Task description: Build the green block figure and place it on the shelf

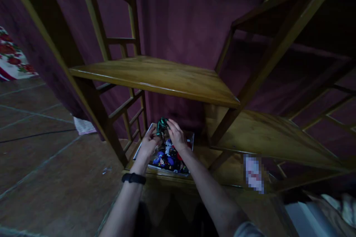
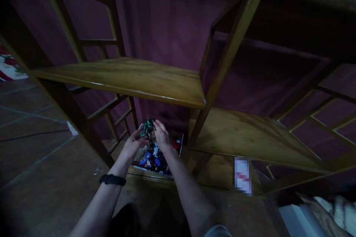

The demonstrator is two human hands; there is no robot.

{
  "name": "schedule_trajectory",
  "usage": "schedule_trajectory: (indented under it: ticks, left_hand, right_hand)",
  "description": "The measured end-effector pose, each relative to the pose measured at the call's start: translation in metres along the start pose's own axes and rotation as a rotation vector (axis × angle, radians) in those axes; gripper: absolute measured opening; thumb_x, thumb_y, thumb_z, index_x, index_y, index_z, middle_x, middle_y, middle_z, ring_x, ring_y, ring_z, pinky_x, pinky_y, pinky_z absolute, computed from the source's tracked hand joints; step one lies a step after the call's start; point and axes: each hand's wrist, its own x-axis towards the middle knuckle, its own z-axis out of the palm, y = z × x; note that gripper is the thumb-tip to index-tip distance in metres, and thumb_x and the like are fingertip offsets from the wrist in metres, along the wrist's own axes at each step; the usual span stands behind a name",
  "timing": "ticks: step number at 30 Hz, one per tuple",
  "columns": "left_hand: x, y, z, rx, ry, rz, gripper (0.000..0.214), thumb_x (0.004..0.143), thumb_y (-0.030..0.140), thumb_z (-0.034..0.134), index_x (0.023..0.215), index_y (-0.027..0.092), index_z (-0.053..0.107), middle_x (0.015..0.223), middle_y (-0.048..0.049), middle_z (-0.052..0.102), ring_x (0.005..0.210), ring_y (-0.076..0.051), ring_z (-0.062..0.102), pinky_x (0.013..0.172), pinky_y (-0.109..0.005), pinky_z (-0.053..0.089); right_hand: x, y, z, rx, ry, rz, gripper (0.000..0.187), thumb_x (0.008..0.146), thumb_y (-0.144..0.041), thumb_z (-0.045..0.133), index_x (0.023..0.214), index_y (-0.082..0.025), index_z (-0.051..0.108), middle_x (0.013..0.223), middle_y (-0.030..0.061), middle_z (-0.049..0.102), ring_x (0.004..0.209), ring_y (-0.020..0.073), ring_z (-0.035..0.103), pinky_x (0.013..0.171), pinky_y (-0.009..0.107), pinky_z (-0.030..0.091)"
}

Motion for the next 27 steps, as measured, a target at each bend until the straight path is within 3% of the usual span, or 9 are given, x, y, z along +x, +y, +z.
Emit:
schedule_trajectory:
  ticks: [3, 6, 11, 13, 15, 18, 20, 23, 27]
  left_hand:
    - [-0.012, 0.018, 0.002, -0.195, -0.137, -0.066, 0.069, 0.054, 0.008, 0.066, 0.119, 0.022, 0.048, 0.084, -0.0018, 0.061, 0.068, -0.012, 0.060, 0.067, -0.025, 0.050]
    - [-0.020, 0.024, 0.004, -0.224, -0.214, -0.142, 0.060, 0.053, 0.010, 0.069, 0.110, 0.024, 0.053, 0.087, -0.0015, 0.062, 0.073, -0.013, 0.060, 0.068, -0.026, 0.051]
    - [-0.020, 0.008, 0.013, -0.155, -0.005, -0.244, 0.029, 0.056, 0.010, 0.064, 0.084, 0.015, 0.057, 0.068, -0.0008, 0.060, 0.057, -0.011, 0.058, 0.055, -0.023, 0.049]
    - [-0.018, 0.005, 0.011, -0.140, 0.088, -0.239, 0.024, 0.057, 0.009, 0.061, 0.080, 0.014, 0.055, 0.062, 0.0002, 0.058, 0.051, -0.009, 0.055, 0.052, -0.021, 0.048]
    - [-0.016, 0.006, 0.007, -0.171, 0.132, -0.215, 0.020, 0.058, 0.009, 0.060, 0.077, 0.014, 0.055, 0.061, -0.0002, 0.059, 0.051, -0.010, 0.055, 0.051, -0.021, 0.047]
    - [-0.014, 0.013, 0.000, -0.237, 0.172, -0.210, 0.015, 0.060, 0.010, 0.059, 0.074, 0.013, 0.054, 0.062, -0.0023, 0.060, 0.054, -0.012, 0.058, 0.050, -0.022, 0.047]
    - [-0.014, 0.016, -0.001, -0.257, 0.185, -0.237, 0.013, 0.060, 0.008, 0.058, 0.073, 0.012, 0.054, 0.061, -0.0032, 0.060, 0.053, -0.012, 0.058, 0.048, -0.022, 0.047]
    - [-0.014, 0.017, 0.000, -0.265, 0.186, -0.284, 0.013, 0.061, 0.007, 0.056, 0.073, 0.012, 0.054, 0.060, -0.0035, 0.060, 0.051, -0.012, 0.058, 0.047, -0.021, 0.047]
    - [-0.012, 0.015, 0.002, -0.277, 0.183, -0.289, 0.012, 0.062, 0.007, 0.056, 0.072, 0.012, 0.053, 0.060, -0.0036, 0.060, 0.052, -0.012, 0.058, 0.047, -0.021, 0.048]
  right_hand:
    - [-0.001, -0.011, -0.011, 0.024, -0.015, -0.040, 0.045, 0.084, -0.014, 0.035, 0.128, -0.022, 0.041, 0.134, 0.0022, 0.041, 0.120, 0.0134, 0.042, 0.103, 0.026, 0.034]
    - [-0.006, -0.024, -0.019, 0.014, -0.044, -0.025, 0.045, 0.084, -0.014, 0.036, 0.128, -0.025, 0.041, 0.133, 0.0004, 0.042, 0.118, 0.0129, 0.044, 0.102, 0.025, 0.035]
    - [-0.033, -0.044, -0.029, -0.095, -0.135, 0.099, 0.050, 0.085, -0.017, 0.036, 0.133, -0.027, 0.031, 0.134, -0.0004, 0.041, 0.120, 0.0133, 0.041, 0.102, 0.027, 0.034]
    - [-0.055, -0.044, -0.033, -0.196, -0.121, 0.232, 0.055, 0.084, -0.021, 0.039, 0.136, -0.025, 0.023, 0.137, 0.0031, 0.037, 0.125, 0.0159, 0.035, 0.102, 0.032, 0.033]
    - [-0.079, -0.037, -0.034, -0.295, -0.115, 0.404, 0.054, 0.083, -0.024, 0.042, 0.135, -0.020, 0.027, 0.138, 0.0086, 0.033, 0.126, 0.0197, 0.033, 0.101, 0.035, 0.033]
    - [-0.109, -0.024, -0.028, -0.352, -0.232, 0.567, 0.058, 0.079, -0.032, 0.050, 0.133, -0.018, 0.032, 0.140, 0.0133, 0.028, 0.127, 0.0258, 0.031, 0.099, 0.040, 0.034]
    - [-0.117, -0.020, -0.019, -0.370, -0.305, 0.596, 0.060, 0.076, -0.034, 0.055, 0.131, -0.022, 0.035, 0.142, 0.0130, 0.024, 0.128, 0.0296, 0.027, 0.098, 0.046, 0.033]
    - [-0.115, -0.020, -0.005, -0.434, -0.296, 0.567, 0.057, 0.077, -0.031, 0.056, 0.130, -0.024, 0.036, 0.142, 0.0138, 0.023, 0.130, 0.0319, 0.020, 0.100, 0.054, 0.022]
    - [-0.102, -0.015, 0.006, -0.436, -0.267, 0.469, 0.055, 0.079, -0.026, 0.053, 0.131, -0.022, 0.034, 0.140, 0.0135, 0.028, 0.129, 0.0282, 0.023, 0.103, 0.049, 0.017]
